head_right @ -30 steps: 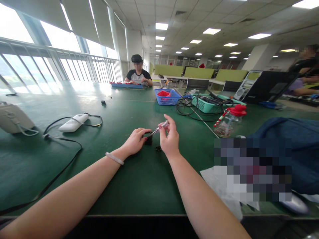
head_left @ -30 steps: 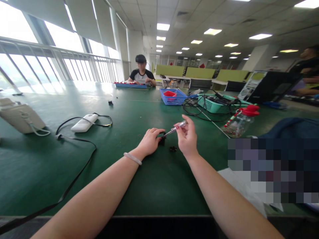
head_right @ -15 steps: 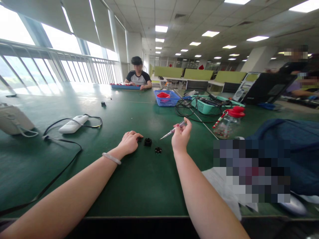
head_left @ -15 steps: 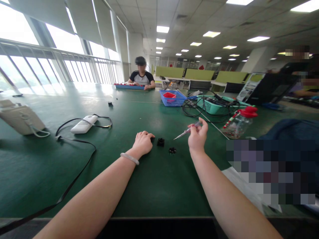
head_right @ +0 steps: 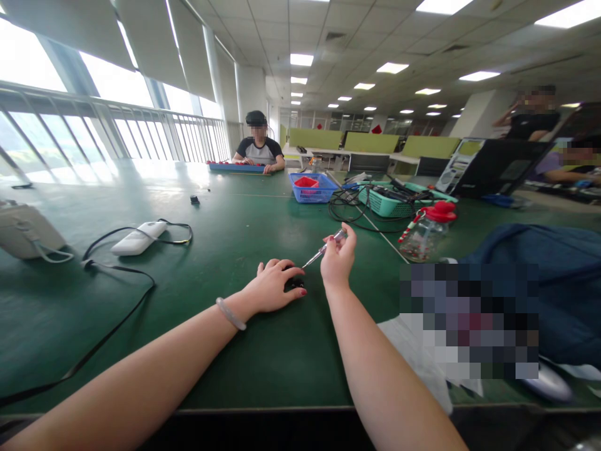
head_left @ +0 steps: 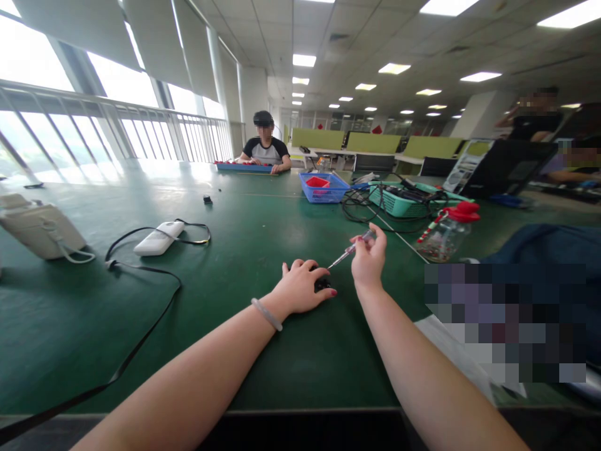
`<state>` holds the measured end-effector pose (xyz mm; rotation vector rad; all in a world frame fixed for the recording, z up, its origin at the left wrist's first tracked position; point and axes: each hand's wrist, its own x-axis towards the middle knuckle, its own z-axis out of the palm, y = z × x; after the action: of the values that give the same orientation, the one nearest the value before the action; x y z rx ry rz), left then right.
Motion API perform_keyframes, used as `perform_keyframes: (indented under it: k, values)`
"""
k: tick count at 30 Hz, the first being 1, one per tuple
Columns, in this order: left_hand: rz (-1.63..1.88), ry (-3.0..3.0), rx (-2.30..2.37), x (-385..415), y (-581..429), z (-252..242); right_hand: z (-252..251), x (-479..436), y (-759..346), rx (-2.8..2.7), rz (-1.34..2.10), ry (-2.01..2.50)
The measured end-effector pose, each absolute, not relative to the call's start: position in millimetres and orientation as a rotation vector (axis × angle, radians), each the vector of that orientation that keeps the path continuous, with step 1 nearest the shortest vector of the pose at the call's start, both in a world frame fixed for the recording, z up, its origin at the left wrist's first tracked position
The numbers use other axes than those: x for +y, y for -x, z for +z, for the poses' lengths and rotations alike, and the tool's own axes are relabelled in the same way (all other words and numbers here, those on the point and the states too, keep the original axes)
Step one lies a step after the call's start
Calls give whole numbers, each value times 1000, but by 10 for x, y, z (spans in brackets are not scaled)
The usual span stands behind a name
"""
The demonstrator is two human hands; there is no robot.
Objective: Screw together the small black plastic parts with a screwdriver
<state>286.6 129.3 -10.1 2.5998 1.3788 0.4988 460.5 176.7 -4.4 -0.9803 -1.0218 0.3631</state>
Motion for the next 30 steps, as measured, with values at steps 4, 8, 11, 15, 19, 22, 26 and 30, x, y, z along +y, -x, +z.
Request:
perform_keyframes:
  k: [4,8,11,15,19,22,26,30]
  values:
    - [463,-2619,1403,1180,-2975,-122,-40,1767,-4611,-1026,357,977]
    - [447,-2616,1402,1007,-2978,-114,-37,1764,-4612,-1021,342,984]
    - [448,-2587,1355,766,-2867,-76,-40,1766,-4614,-1014,348,987]
    - [450,-2501,1291,352,-2555,-14,-25,1754,-4611,-995,368,1002]
    - [413,-2479,1394,20,-2065,-52,-5,1729,-4601,-986,401,1003]
    - [459,-2490,1575,-100,-1555,-200,0,1716,-4586,-990,423,998]
    - [550,-2512,1739,-116,-747,-432,2,1705,-4560,-994,441,1003]
    - [579,-2465,1879,-46,-74,-501,-1,1698,-4540,-1001,444,995]
